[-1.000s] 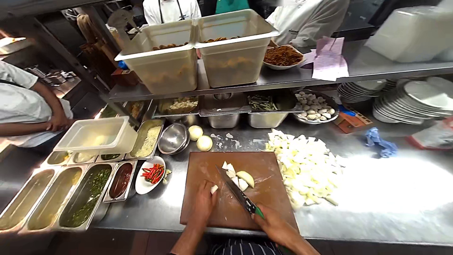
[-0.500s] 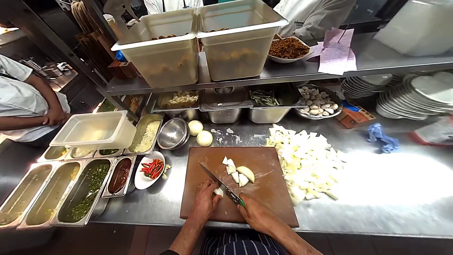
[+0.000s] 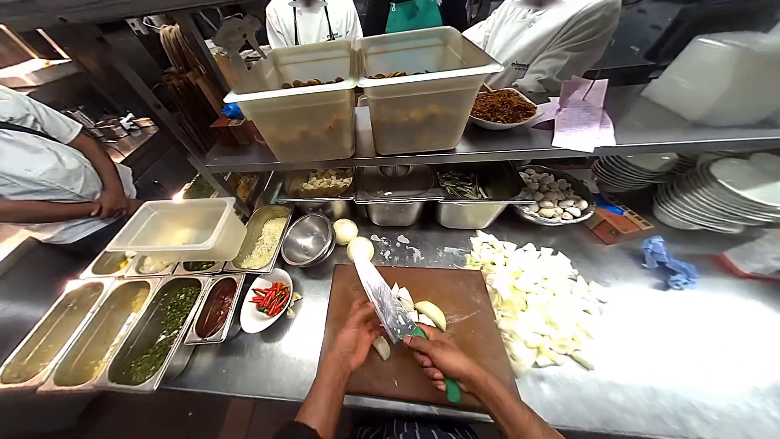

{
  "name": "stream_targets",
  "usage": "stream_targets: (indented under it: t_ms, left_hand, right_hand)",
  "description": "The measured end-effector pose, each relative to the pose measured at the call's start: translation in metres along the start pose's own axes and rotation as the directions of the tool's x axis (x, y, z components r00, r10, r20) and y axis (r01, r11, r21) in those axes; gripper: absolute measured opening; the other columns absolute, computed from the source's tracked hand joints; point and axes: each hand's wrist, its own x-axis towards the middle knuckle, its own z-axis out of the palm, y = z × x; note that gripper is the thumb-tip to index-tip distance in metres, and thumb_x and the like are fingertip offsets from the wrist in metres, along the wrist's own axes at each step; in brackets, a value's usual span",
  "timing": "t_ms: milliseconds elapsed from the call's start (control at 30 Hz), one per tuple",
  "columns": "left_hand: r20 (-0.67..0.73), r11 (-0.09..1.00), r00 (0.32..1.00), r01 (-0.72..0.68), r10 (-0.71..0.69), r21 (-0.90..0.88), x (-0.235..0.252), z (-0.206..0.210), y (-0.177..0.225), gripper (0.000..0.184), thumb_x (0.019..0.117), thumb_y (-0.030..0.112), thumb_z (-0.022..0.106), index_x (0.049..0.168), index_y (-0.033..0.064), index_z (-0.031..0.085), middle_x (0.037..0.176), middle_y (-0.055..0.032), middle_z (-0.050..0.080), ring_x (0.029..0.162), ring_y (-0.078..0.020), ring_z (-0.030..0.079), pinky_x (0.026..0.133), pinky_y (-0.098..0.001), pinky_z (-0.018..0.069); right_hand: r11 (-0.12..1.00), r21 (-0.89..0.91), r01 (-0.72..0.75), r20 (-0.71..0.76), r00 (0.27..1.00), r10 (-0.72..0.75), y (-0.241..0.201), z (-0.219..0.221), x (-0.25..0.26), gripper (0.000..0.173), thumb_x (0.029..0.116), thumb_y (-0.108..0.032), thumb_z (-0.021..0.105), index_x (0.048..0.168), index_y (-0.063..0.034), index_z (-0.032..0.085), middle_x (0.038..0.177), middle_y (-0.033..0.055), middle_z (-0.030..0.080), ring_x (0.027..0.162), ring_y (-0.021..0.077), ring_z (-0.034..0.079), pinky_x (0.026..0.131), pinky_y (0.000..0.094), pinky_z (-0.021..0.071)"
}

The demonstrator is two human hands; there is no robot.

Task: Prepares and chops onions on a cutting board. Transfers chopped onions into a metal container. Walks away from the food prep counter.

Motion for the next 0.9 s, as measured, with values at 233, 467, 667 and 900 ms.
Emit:
stream_targets:
  t_ms: [233,467,667,900]
  left_hand:
    - [0.353,0.048,0.931,-0.35,-0.094,0.936,0.045,0.014,0.007,0.024,0.0964,0.029,0.065,0.113,0.0162,0.075,0.123,-0.0071,0.069,0.123,-0.0241,0.061,0.111,-0.0482,0.0457]
    - [0.143,-0.167,0.984,-0.124,0.105,0.978,0.072,-0.01,0.026,0.032,0.1017,0.021,0.052,0.126,0.0131,0.071,0.136,-0.0134,0.063,0.13,-0.0322,0.058,0.11,-0.0513,0.0476]
    - [0.568,-0.035,0.81,-0.578,-0.146,0.815,0.025,-0.048,-0.015,0.034,0.0989,0.016,0.062,0.132,0.0145,0.069,0.143,-0.0068,0.062,0.14,-0.0244,0.051,0.121,-0.0433,0.0369]
    - [0.297,-0.068,0.848,-0.298,0.44,0.952,0.005,-0.024,-0.085,0.038,0.0926,0.034,0.069,0.122,0.0104,0.07,0.122,-0.0101,0.071,0.116,-0.0279,0.067,0.102,-0.044,0.0537]
  right_hand:
    - [0.99,0.121,0.07,-0.349,0.937,-0.024,0.023,-0.033,-0.038,0.026,0.1063,-0.036,0.054,0.118,-0.013,0.053,0.059,-0.0014,0.04,0.04,0.0106,0.039,0.036,0.0279,0.0415]
    - [0.981,-0.169,-0.093,-0.327,0.945,0.033,0.068,-0.033,-0.085,0.028,0.1027,-0.036,0.059,0.117,-0.0125,0.056,0.063,0.0007,0.048,0.045,0.0139,0.046,0.042,0.0317,0.0439]
    - [0.704,-0.676,-0.216,-0.329,0.944,-0.027,0.081,-0.02,-0.078,0.04,0.0999,-0.044,0.057,0.113,-0.0062,0.063,0.088,0.0153,0.066,0.083,0.032,0.066,0.077,0.0564,0.0521]
    - [0.383,-0.86,-0.337,-0.364,0.931,0.002,0.03,0.006,-0.084,0.037,0.105,-0.041,0.045,0.122,-0.011,0.057,0.093,0.0172,0.07,0.092,0.0375,0.071,0.078,0.0579,0.0558]
